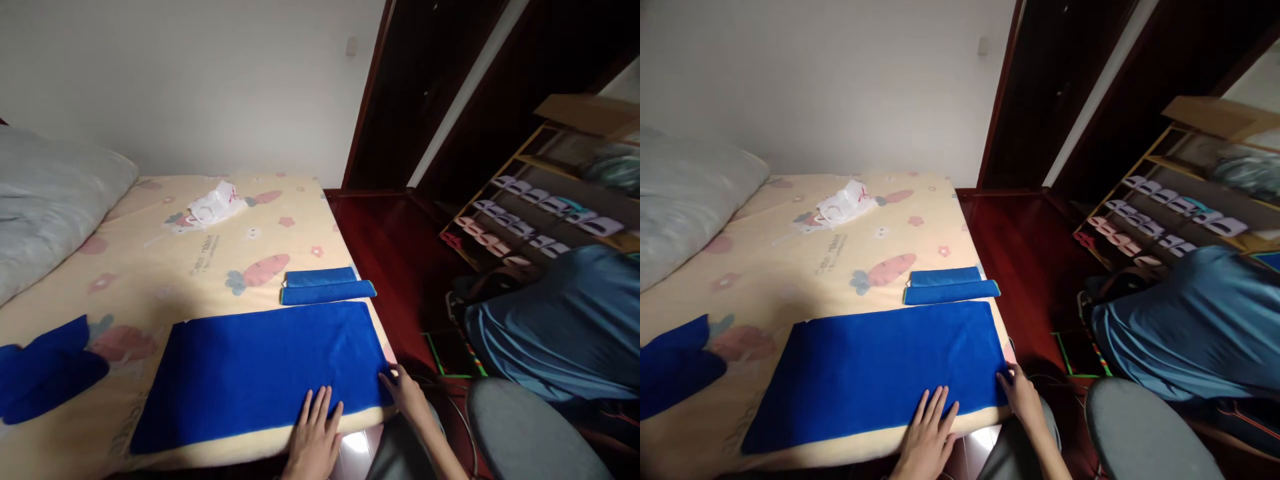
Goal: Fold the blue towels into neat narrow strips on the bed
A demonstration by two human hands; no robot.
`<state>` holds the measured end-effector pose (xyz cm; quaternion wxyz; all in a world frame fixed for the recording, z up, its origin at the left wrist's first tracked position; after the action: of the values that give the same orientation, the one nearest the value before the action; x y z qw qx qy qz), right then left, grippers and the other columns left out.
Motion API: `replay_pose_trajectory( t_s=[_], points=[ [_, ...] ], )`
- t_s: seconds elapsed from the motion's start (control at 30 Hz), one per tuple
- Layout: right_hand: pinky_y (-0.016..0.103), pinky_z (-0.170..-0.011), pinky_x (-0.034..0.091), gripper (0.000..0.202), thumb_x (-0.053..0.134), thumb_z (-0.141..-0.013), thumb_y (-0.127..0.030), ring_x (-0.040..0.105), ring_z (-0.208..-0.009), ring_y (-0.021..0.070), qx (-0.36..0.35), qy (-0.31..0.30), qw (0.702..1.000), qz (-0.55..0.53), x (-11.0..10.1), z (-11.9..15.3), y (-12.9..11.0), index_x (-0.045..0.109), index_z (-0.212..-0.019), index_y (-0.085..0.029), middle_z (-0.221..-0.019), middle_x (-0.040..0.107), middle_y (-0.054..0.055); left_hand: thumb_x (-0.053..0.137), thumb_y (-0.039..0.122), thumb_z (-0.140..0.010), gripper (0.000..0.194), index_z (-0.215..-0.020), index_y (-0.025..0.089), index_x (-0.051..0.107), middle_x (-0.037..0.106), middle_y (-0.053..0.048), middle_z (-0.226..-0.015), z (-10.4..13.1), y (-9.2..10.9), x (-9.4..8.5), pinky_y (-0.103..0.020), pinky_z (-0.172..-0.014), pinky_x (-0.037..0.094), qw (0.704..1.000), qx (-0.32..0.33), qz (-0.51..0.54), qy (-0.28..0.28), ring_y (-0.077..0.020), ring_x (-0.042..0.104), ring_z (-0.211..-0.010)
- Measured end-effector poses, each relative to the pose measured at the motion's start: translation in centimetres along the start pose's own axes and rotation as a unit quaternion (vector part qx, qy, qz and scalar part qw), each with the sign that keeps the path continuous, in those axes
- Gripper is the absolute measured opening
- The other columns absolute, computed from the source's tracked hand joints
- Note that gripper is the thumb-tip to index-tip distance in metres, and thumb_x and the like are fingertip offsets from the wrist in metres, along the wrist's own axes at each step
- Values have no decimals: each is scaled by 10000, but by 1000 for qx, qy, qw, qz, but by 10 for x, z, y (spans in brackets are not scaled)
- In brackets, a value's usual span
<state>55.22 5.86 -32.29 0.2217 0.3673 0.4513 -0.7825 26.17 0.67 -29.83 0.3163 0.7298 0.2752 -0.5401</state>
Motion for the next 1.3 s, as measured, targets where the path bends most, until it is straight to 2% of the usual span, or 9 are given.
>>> replay_pose_trajectory(
  t_s=[0.13, 0.27, 0.43, 0.6, 0.77, 0.9, 1.0, 1.17, 1.3],
  points=[
    [314, -718, 517, 346, 447, -938, -512, 737, -924, 290, -7, -1, 1000, -13, -2, 15, 11, 615, -1074, -241, -965, 758, 104, 455, 424, -991, 407, -1365, 295, 553, 592, -23, -1419, -37, 45, 24, -454, -1074, 445, 998, -7, 56, 3, -242, 543, -1270],
    [369, -685, 527, 343, 455, -903, -571, 738, -815, 311, -12, 25, 999, 24, -14, 10, 12, 628, -937, -276, -863, 748, 70, 530, 475, -944, 430, -1283, 219, 590, 686, -95, -1166, -97, 91, 45, -471, -952, 501, 993, 11, 97, -66, -272, 617, -1091],
    [386, -807, 550, 305, 475, -885, -538, 722, -950, 292, -93, 87, 990, -59, -37, -53, -27, 639, -915, -283, -983, 754, 70, 455, 187, -963, 278, -1181, 131, 619, 710, -140, -1016, -150, 118, 58, -403, -764, 521, 978, -32, 90, -186, -271, 679, -955],
    [334, -888, 541, 191, 586, -843, -374, 722, -987, 230, -102, 34, 985, -132, -31, -136, -89, 672, -962, -252, -1042, 762, 39, 450, 114, -938, 283, -1131, 122, 656, 737, -158, -932, -159, 123, 64, -393, -674, 501, 963, -39, 138, -226, -280, 714, -843],
    [321, -908, 530, 186, 613, -727, -176, 723, -944, 224, -108, 27, 986, -125, -23, -161, -113, 731, -858, -238, -954, 770, 24, 486, 171, -939, 224, -1001, 180, 701, 727, -156, -860, -142, 123, 61, -395, -697, 533, 966, -13, 186, -178, -251, 712, -819],
    [341, -952, 511, 277, 550, -749, -169, 701, -982, 226, -128, 18, 985, -119, -31, -157, -126, 766, -909, -234, -1012, 768, 18, 450, 189, -953, 261, -1109, 242, 652, 714, -139, -912, -115, 103, 29, -445, -884, 577, 976, -15, 187, -110, -262, 686, -952],
    [351, -894, 534, 306, 502, -806, -206, 700, -901, 222, -174, -19, 976, -127, -36, -149, -157, 777, -940, -204, -987, 769, 40, 415, 284, -975, 288, -1166, 332, 625, 698, -165, -887, -82, 69, -4, -445, -964, 573, 975, -57, 205, -71, -272, 678, -968],
    [321, -870, 517, 354, 484, -795, -89, 679, -922, 199, -392, -143, 902, -110, -12, -116, -261, 769, -992, -164, -1052, 746, 81, 343, 288, -983, 396, -1259, 420, 595, 743, -116, -931, 4, -19, -51, -435, -834, 633, 953, -226, 198, 46, -266, 725, -904],
    [270, -851, 495, 274, 560, -812, -68, 656, -900, 165, -480, -185, 854, -75, 52, -84, -356, 757, -990, -135, -1022, 730, 73, 444, 376, -970, 404, -1359, 339, 548, 778, -60, -1051, 89, -93, -76, -329, -736, 649, 880, -394, 214, 158, -241, 754, -949]
  ],
)
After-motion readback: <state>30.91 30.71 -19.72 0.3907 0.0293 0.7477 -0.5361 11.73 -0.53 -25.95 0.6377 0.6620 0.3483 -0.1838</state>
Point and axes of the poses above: each hand's wrist, its own z-axis away from the middle knuckle, its own x-axis out of the palm, y = z × x, the point moved 2 cm from there along -z, towards the middle knuckle
